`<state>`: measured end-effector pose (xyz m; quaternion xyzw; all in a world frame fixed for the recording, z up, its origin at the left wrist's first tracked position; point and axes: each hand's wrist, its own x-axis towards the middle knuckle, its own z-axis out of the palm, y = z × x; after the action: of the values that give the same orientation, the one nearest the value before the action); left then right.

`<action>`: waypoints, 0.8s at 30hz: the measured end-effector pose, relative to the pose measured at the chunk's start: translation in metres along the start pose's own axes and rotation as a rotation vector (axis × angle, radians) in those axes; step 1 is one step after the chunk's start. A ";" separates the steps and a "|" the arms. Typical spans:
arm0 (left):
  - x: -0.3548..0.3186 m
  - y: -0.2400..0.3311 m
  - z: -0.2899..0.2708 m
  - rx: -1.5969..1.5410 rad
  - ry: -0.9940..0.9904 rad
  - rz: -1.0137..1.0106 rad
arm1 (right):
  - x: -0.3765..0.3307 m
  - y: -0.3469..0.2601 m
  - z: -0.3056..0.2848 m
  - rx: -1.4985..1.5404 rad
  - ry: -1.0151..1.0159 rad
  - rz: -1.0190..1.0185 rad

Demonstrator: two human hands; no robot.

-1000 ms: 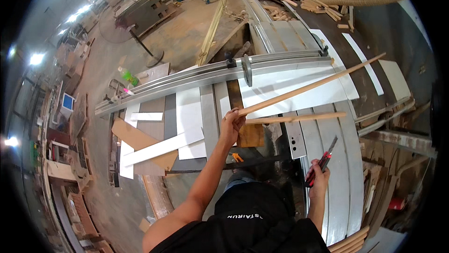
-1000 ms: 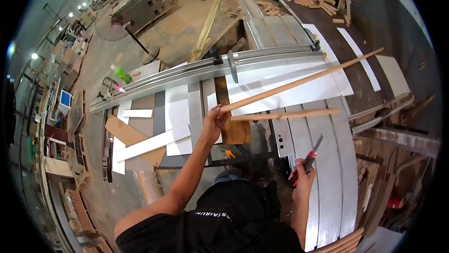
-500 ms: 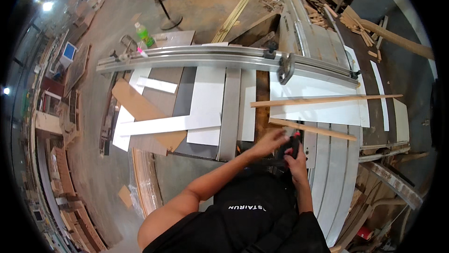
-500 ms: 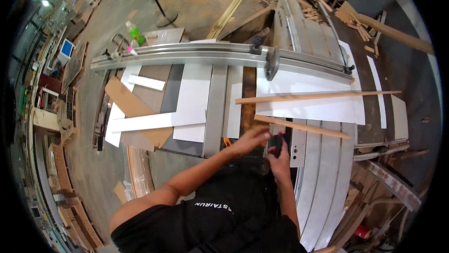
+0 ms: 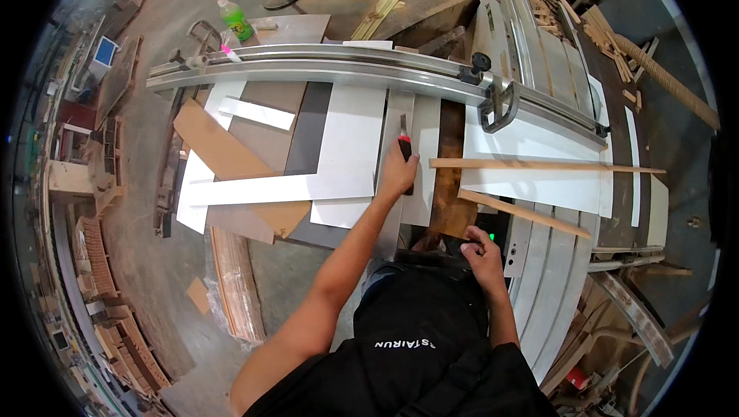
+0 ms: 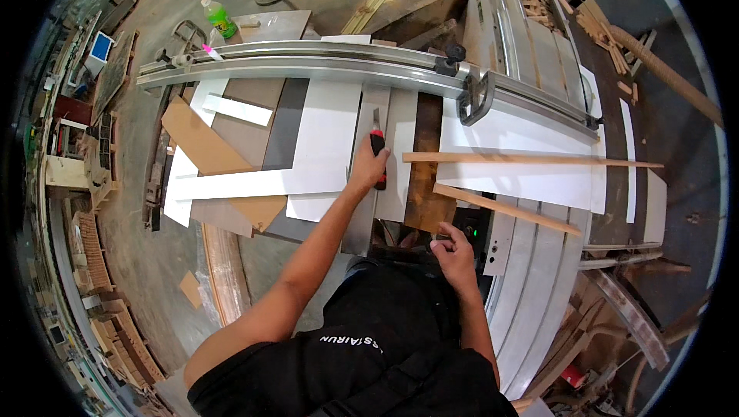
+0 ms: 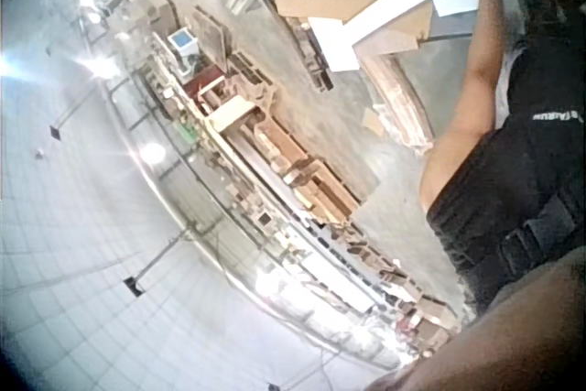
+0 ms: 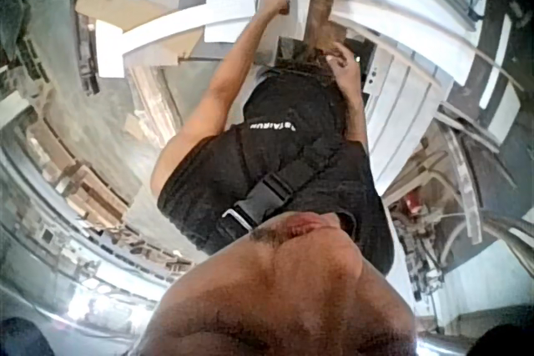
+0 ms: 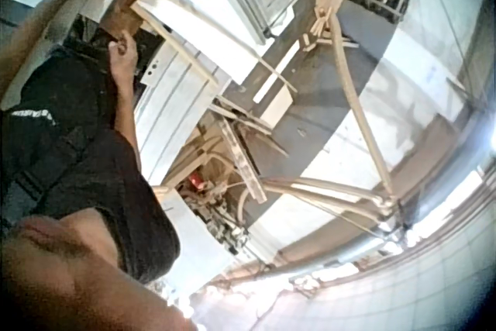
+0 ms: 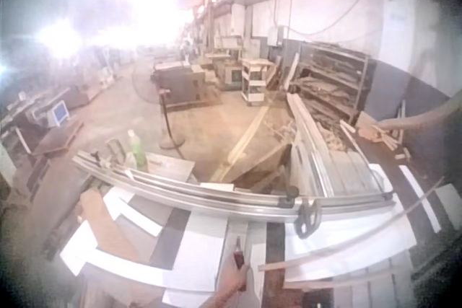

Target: The person uses a hand tool to shape the ends of long wooden strips, then stacks the finished pieces on a table.

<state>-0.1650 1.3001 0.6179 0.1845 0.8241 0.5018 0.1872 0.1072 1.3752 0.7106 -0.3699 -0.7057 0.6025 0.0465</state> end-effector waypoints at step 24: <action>-0.046 0.129 0.163 0.694 -0.297 0.483 | 0.101 0.078 -0.266 -0.080 0.587 -0.091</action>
<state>-0.0302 1.4562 0.6693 0.4936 0.8411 0.1930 0.1077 0.2065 1.6506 0.6744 -0.4977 -0.7013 0.4387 0.2608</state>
